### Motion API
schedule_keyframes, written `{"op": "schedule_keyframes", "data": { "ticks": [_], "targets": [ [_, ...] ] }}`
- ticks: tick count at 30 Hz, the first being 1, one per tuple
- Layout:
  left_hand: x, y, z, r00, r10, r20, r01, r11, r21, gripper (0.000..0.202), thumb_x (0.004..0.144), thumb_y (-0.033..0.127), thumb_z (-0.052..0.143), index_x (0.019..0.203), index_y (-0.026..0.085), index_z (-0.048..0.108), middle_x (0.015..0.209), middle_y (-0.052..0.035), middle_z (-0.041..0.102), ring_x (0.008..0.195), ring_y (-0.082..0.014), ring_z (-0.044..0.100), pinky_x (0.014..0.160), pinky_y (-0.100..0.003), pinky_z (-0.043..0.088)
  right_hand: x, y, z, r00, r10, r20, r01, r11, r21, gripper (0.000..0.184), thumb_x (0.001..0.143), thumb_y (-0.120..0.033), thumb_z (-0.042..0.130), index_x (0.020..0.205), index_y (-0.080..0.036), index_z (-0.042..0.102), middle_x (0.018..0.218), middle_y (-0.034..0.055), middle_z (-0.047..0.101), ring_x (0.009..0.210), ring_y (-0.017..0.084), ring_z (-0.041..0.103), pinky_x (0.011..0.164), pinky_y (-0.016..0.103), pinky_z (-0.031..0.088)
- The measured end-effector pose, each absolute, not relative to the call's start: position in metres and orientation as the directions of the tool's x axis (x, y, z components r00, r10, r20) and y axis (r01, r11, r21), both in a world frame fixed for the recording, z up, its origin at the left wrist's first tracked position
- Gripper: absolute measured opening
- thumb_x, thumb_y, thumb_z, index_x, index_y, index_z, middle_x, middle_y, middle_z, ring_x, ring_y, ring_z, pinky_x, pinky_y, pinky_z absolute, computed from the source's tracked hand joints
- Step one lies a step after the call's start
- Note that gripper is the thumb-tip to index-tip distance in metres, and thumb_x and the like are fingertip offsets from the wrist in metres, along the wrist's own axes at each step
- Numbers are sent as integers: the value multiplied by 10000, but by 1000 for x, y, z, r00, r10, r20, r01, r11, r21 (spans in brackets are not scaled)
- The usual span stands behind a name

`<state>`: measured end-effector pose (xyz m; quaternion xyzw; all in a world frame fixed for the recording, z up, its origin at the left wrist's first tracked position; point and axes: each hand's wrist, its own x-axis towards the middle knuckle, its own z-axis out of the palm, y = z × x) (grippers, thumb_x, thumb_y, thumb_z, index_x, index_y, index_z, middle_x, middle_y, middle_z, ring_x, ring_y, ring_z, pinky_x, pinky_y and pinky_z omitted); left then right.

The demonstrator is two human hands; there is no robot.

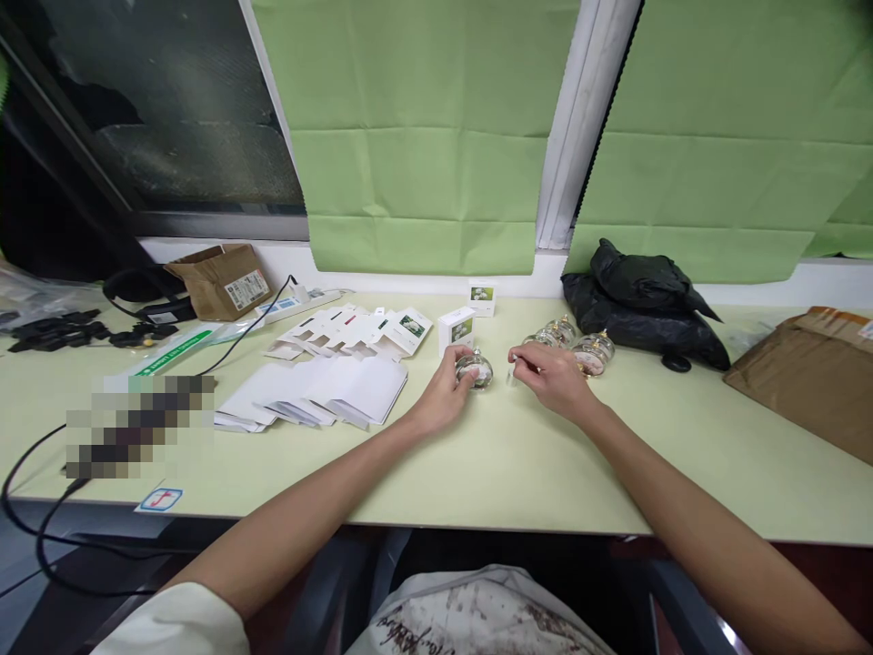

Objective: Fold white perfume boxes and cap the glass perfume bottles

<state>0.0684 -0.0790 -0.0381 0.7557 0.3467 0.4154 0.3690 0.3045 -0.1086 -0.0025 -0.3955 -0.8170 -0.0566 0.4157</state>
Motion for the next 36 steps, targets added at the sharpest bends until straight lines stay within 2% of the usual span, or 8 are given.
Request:
{"op": "schedule_keyframes", "data": {
  "ticks": [8,18,24,31,36],
  "targets": [
    [69,-79,-39,405,826,393,195,-498,845,404,1016,520,526,1293,239,436,1319,-126,568,1175,-255,562,1089,-442,397,302,-114,2,-332,624,708,682,677,-276,241,965,-131,491,1084,-230,676,920,47,722,745,173,642,700,295,478],
    [68,-82,-37,421,828,371,224,-491,842,409,1030,518,497,1321,241,420,1344,-125,563,1190,-250,560,1095,-434,386,304,-111,0,-355,555,752,700,691,-180,231,954,-101,474,995,-216,670,835,39,704,754,183,639,696,301,463],
    [68,-84,-36,430,818,382,212,-502,838,417,1024,529,503,1318,243,426,1348,-127,565,1203,-261,557,1111,-448,380,304,-109,-3,-377,559,739,695,698,-173,236,958,-110,472,1002,-221,675,851,51,712,784,200,654,712,316,474],
    [68,-83,-36,423,815,396,193,-508,840,424,1014,542,517,1298,238,434,1310,-129,576,1195,-267,553,1107,-456,388,309,-111,2,-353,626,695,661,693,-288,277,999,-188,501,1192,-238,693,906,57,724,779,195,655,739,331,509],
    [69,-83,-36,413,823,391,206,-502,840,406,1021,530,504,1295,240,432,1321,-128,568,1177,-261,559,1092,-451,396,312,-111,2,-340,692,637,617,675,-405,261,1006,-258,558,1206,-246,726,951,40,770,784,177,701,729,314,545]
  ]
}}
